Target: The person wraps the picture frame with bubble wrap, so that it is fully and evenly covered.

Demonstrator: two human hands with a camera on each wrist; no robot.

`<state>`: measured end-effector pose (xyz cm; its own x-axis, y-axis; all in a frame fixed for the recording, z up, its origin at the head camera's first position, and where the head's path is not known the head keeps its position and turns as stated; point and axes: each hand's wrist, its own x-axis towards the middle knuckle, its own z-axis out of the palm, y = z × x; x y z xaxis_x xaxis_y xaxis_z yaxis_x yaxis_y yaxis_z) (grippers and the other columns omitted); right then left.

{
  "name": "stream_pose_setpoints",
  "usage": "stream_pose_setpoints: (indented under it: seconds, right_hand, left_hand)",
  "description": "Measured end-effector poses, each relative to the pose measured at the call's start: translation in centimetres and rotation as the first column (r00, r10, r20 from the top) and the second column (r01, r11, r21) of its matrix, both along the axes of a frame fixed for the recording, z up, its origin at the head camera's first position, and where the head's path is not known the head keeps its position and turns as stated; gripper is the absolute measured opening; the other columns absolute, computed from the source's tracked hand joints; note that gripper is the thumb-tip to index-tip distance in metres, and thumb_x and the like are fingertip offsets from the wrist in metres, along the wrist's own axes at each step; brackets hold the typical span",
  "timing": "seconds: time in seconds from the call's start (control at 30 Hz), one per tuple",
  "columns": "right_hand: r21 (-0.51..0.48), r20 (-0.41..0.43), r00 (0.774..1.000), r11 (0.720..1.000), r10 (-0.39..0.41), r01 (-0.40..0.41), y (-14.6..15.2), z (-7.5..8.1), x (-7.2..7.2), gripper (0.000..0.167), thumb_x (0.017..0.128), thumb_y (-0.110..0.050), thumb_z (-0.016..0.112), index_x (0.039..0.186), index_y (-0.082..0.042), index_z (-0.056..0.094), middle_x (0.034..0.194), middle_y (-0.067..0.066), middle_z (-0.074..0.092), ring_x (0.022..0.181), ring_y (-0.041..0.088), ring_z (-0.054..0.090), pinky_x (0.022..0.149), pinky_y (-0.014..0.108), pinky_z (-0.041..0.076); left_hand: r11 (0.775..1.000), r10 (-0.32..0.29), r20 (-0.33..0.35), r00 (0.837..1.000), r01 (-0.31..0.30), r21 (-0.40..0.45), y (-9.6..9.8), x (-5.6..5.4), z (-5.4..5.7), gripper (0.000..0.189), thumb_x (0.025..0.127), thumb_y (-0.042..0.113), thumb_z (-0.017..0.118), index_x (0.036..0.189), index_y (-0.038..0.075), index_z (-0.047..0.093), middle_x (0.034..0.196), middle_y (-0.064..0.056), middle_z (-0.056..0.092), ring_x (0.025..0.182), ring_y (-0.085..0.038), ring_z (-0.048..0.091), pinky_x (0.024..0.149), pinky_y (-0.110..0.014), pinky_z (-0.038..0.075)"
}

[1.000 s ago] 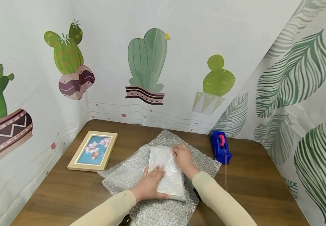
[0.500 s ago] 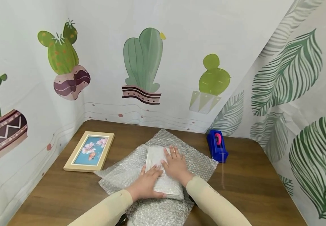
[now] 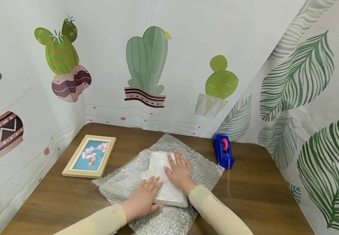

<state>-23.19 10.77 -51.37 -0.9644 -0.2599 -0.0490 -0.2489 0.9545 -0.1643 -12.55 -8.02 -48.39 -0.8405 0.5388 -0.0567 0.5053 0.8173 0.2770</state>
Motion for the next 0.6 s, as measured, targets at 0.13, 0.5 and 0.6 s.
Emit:
stream_pose_setpoints:
  seconds: [0.13, 0.5, 0.6]
  right_hand:
    - [0.007, -0.01, 1.0, 1.0, 0.007, -0.007, 0.0, -0.1, 0.1, 0.065, 0.108, -0.053, 0.037, 0.164, -0.024, 0.025, 0.174, 0.014, 0.014, 0.162, 0.036, 0.012, 0.13, 0.061, 0.017]
    - [0.006, -0.01, 1.0, 1.0, 0.029, -0.029, 0.1, -0.5, -0.2, 0.065, 0.109, -0.053, 0.032, 0.165, -0.022, 0.02, 0.174, 0.016, 0.011, 0.162, 0.036, 0.011, 0.131, 0.057, 0.016]
    - [0.005, -0.016, 1.0, 1.0, 0.027, -0.026, 0.2, -0.6, -0.2, 0.065, 0.109, -0.052, 0.033, 0.165, -0.022, 0.021, 0.174, 0.016, 0.012, 0.162, 0.037, 0.011, 0.131, 0.058, 0.016]
  left_hand:
    - [0.999, -0.046, -0.016, 0.999, 0.046, 0.007, -2.9, 0.9, -0.9, 0.079, 0.099, 0.057, 0.057, 0.157, 0.007, 0.039, 0.166, -0.013, 0.038, 0.153, -0.035, 0.037, 0.121, -0.06, 0.036]
    - [0.994, 0.105, -0.168, 0.98, -0.1, 0.033, -10.1, 3.1, -4.7, 0.077, 0.1, 0.06, 0.051, 0.157, 0.009, 0.04, 0.164, -0.01, 0.042, 0.155, -0.027, 0.034, 0.128, -0.015, -0.006]
    - [0.986, 0.164, -0.129, 0.978, -0.162, 0.027, -11.7, 3.5, -4.3, 0.075, 0.1, 0.056, 0.055, 0.156, 0.008, 0.042, 0.164, -0.011, 0.042, 0.153, -0.031, 0.037, 0.132, -0.028, 0.004]
